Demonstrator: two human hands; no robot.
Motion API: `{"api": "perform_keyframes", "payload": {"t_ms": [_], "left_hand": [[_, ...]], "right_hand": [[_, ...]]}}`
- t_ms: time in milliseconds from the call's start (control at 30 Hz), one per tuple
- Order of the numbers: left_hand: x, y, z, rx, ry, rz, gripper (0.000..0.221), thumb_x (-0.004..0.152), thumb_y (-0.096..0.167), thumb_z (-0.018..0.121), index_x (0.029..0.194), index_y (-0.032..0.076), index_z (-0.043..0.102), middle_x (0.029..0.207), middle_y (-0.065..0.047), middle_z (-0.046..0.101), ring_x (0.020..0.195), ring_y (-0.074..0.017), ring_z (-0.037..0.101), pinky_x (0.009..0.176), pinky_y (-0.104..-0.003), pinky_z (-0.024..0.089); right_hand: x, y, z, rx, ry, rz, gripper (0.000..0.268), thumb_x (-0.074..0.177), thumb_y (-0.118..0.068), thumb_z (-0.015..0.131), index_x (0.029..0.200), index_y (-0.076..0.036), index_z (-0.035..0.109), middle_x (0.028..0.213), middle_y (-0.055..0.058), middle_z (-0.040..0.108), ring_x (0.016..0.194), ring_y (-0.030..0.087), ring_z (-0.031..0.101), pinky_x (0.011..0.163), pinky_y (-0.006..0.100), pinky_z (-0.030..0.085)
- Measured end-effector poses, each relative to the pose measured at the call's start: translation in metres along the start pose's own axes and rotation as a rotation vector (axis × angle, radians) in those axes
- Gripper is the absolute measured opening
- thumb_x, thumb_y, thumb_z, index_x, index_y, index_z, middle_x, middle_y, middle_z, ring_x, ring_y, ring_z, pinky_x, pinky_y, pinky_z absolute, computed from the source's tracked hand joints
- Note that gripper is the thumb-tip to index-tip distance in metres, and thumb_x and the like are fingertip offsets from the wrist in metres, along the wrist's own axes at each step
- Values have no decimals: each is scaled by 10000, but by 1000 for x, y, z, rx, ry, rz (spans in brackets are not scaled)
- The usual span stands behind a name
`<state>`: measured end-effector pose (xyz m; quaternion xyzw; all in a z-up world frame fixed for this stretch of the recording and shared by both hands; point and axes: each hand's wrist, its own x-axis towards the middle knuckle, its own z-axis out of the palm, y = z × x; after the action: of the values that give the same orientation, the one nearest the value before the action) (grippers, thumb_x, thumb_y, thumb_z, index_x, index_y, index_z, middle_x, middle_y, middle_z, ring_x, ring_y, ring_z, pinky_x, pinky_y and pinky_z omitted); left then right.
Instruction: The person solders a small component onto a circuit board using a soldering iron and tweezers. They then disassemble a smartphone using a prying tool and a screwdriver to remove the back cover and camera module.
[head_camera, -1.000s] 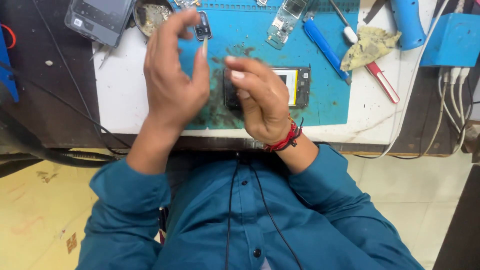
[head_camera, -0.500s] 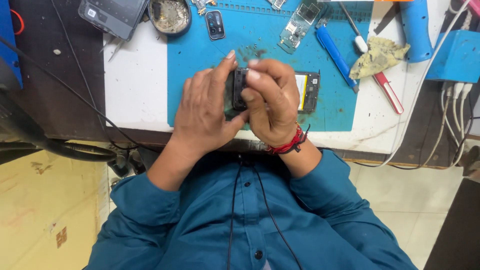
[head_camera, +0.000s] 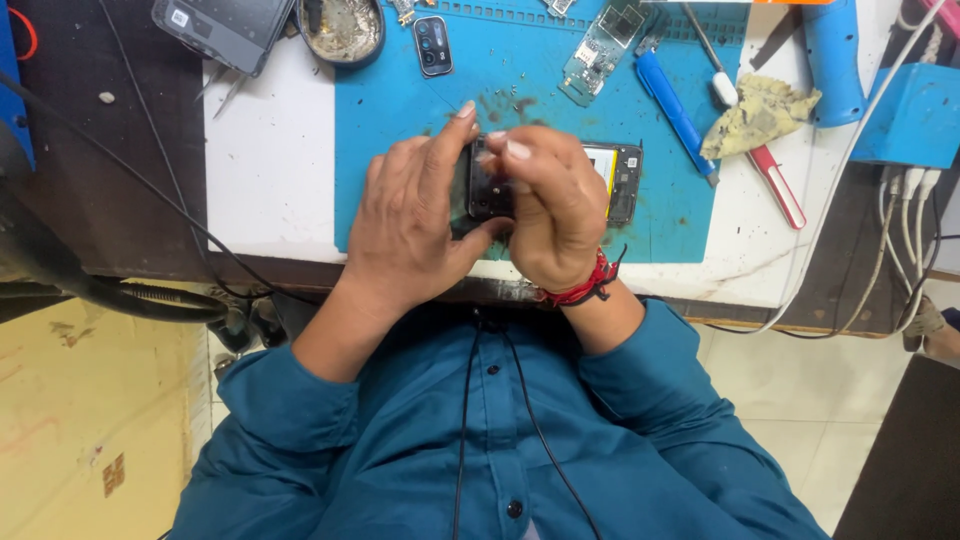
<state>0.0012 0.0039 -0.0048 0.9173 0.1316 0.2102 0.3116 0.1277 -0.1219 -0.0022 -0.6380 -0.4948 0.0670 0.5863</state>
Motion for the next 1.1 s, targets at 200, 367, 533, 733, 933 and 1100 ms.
{"api": "perform_keyframes", "payload": {"t_ms": [200, 367, 533, 733, 933, 1100], "left_hand": [[0, 1, -1, -1, -6, -9, 1090, 756, 306, 950, 1587, 47, 294, 1347, -114, 614, 1218, -310, 579, 1006, -438, 430], [0, 1, -1, -4, 9, 11, 1055, 761, 237, 920, 1593, 53, 299, 1371, -104, 613, 1232, -307, 576, 1022, -432, 431], [1, 2, 0, 23, 5, 30, 1052, 766, 240, 921, 1592, 37, 302, 1375, -111, 627, 1226, -306, 572, 1001, -433, 426], [3, 5, -4, 10, -2, 25, 1066, 736, 280, 929, 1569, 17, 318, 1364, -126, 628, 1215, -326, 571, 990, -445, 425], [-1, 1, -2, 7, 1, 26, 1064, 767, 302, 930, 1583, 38, 301, 1400, -135, 620, 1231, -322, 570, 1008, -446, 423], [1, 5, -5, -7, 48, 37, 785, 815, 318, 896, 1444, 47, 513, 1346, -149, 624, 1214, -337, 595, 989, -441, 441]], "right_hand": [[3, 1, 1, -109, 10, -69, 258, 1131, -4, 624, 1361, -116, 589, 1323, 129, 672, 1032, 229, 698, 893, 313, 596], [7, -2, 0, -152, 3, -135, 262, 1081, -26, 645, 1325, -104, 589, 1288, 153, 657, 1039, 272, 673, 882, 347, 558], [4, -3, -1, -112, -14, -132, 264, 1092, 10, 593, 1333, -98, 582, 1316, 181, 640, 1048, 272, 730, 873, 353, 602], [7, -5, -2, -109, 7, -115, 287, 1098, 28, 543, 1361, -87, 563, 1340, 191, 617, 1058, 252, 701, 882, 321, 599], [-6, 1, 4, -35, 61, -66, 385, 1134, 16, 486, 1498, -105, 456, 1394, 159, 584, 1059, 181, 674, 930, 288, 596], [-17, 7, 7, 274, 255, 106, 450, 1196, 26, 480, 1584, -167, 362, 1334, 102, 589, 1044, 174, 615, 967, 324, 551]]}}
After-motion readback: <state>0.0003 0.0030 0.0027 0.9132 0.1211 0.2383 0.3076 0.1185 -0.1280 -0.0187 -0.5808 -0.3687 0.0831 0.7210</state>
